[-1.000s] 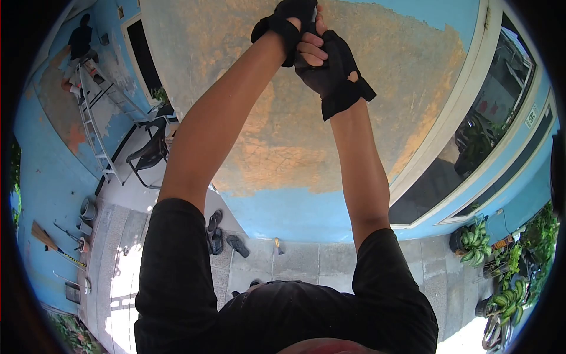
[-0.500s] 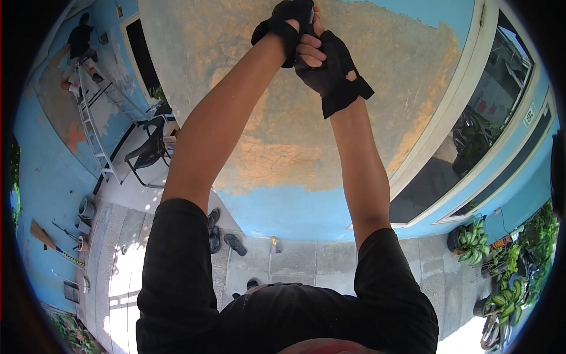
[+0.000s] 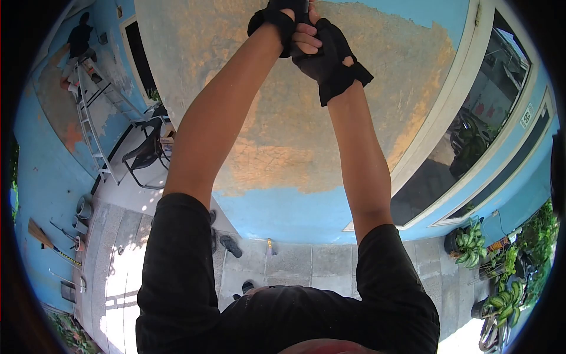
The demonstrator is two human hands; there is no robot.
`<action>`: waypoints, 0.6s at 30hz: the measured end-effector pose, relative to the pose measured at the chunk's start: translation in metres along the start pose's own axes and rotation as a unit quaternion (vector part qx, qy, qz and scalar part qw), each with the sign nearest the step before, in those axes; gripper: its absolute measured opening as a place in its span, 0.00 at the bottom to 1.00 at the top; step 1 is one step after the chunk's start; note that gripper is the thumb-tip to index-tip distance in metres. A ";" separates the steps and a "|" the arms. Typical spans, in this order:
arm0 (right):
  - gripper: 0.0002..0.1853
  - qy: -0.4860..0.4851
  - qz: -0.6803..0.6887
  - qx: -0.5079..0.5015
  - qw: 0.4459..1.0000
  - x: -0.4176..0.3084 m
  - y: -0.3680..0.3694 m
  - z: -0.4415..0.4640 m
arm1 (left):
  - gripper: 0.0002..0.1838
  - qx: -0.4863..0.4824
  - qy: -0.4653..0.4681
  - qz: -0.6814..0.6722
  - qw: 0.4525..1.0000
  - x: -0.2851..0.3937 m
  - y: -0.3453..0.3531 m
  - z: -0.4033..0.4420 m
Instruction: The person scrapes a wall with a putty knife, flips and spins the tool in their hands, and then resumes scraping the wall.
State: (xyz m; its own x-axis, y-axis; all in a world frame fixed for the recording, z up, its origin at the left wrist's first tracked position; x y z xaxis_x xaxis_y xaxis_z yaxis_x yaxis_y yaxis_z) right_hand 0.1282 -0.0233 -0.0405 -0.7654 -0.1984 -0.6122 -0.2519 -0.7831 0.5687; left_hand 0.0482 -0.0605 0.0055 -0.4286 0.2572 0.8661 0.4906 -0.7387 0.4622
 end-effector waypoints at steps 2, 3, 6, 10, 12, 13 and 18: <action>0.05 0.016 -0.006 -0.003 1.000 0.007 -0.009 -0.016 | 0.18 0.196 0.200 0.115 0.953 -0.001 -0.070 0.048; 0.02 0.030 -0.011 -0.007 0.999 0.011 -0.017 -0.021 | 0.19 0.287 0.295 0.172 0.895 0.004 -0.084 0.056; 0.02 0.026 -0.012 -0.039 0.999 0.003 -0.020 -0.008 | 0.19 0.346 0.311 0.241 0.852 0.014 -0.059 0.051; 0.09 0.010 0.006 -0.025 1.000 0.003 -0.004 -0.013 | 0.20 0.318 0.252 0.112 0.907 0.001 -0.054 0.040; 0.09 0.017 0.004 -0.036 0.999 0.006 -0.012 -0.023 | 0.19 0.307 0.287 0.152 0.895 -0.004 -0.067 0.049; 0.09 0.025 0.002 -0.048 0.999 0.006 -0.014 -0.024 | 0.18 0.296 0.321 0.191 0.879 -0.002 -0.073 0.053; 0.09 0.012 0.007 0.014 1.000 0.004 -0.009 -0.017 | 0.17 0.067 0.229 0.085 0.967 -0.017 -0.010 0.001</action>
State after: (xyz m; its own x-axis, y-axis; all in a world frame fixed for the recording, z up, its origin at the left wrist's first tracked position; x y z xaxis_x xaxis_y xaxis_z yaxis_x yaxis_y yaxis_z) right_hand 0.1378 -0.0277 -0.0573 -0.7539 -0.2236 -0.6178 -0.2587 -0.7633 0.5919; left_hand 0.0515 -0.0563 -0.0138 -0.6096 -0.1859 0.7706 0.6638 -0.6512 0.3680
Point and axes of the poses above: each hand's wrist, its own z-axis towards the middle knuckle, its own y-axis out of the palm, x = y × z, the point moved 4 cm from there along z, towards the middle knuckle, and after that the axes turned 14 degrees about -z, right-handed, at the moved point
